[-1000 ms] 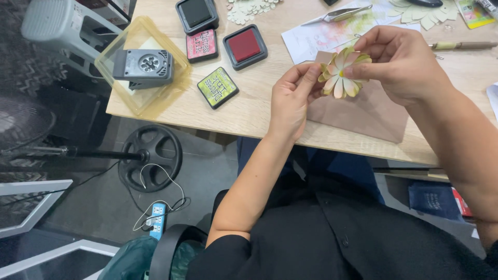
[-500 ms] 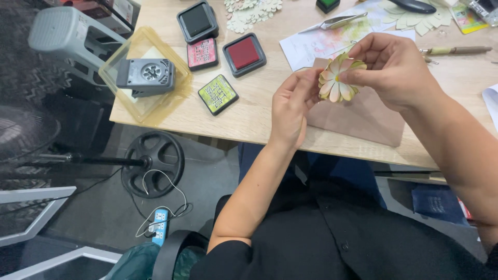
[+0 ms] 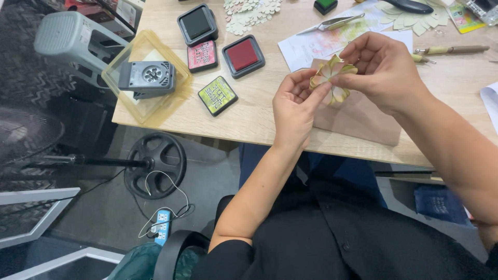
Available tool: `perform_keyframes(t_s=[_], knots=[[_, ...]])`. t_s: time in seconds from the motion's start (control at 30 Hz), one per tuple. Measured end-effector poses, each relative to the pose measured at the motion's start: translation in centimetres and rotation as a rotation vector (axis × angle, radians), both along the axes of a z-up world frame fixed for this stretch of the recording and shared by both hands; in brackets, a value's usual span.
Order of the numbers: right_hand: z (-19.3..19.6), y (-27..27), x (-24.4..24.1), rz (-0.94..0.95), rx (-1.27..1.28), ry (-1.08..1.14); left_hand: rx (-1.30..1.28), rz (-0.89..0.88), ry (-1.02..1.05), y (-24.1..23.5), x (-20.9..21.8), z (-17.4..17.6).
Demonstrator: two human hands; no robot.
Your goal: Shaping paper petals with a ball stylus and assembling layered paper flowers
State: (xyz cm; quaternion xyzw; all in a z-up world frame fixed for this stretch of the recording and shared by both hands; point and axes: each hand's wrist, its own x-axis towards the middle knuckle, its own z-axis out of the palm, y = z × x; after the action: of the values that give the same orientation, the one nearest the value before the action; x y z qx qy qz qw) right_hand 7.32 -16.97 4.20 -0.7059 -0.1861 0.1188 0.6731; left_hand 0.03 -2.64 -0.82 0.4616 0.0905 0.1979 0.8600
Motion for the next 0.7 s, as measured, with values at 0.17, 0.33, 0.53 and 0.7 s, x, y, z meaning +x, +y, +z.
perform_keyframes(t_s=[0.17, 0.33, 0.53, 0.7], knots=[[1.2, 0.2, -0.6, -0.026, -0.033, -0.007, 0.015, 0.018, 0.017, -0.1, 0.0, 0.1], [2.4, 0.5, -1.2, 0.024, -0.004, -0.046, 0.0, 0.011, -0.011, -0.1, 0.2, -0.1], [2.4, 0.5, -1.2, 0.009, -0.013, -0.041, 0.019, 0.017, 0.011, 0.0, 0.4, -0.1], [2.6, 0.5, -1.3, -0.02, -0.042, -0.044, 0.023, 0.017, 0.006, 0.0, 0.4, -0.2]])
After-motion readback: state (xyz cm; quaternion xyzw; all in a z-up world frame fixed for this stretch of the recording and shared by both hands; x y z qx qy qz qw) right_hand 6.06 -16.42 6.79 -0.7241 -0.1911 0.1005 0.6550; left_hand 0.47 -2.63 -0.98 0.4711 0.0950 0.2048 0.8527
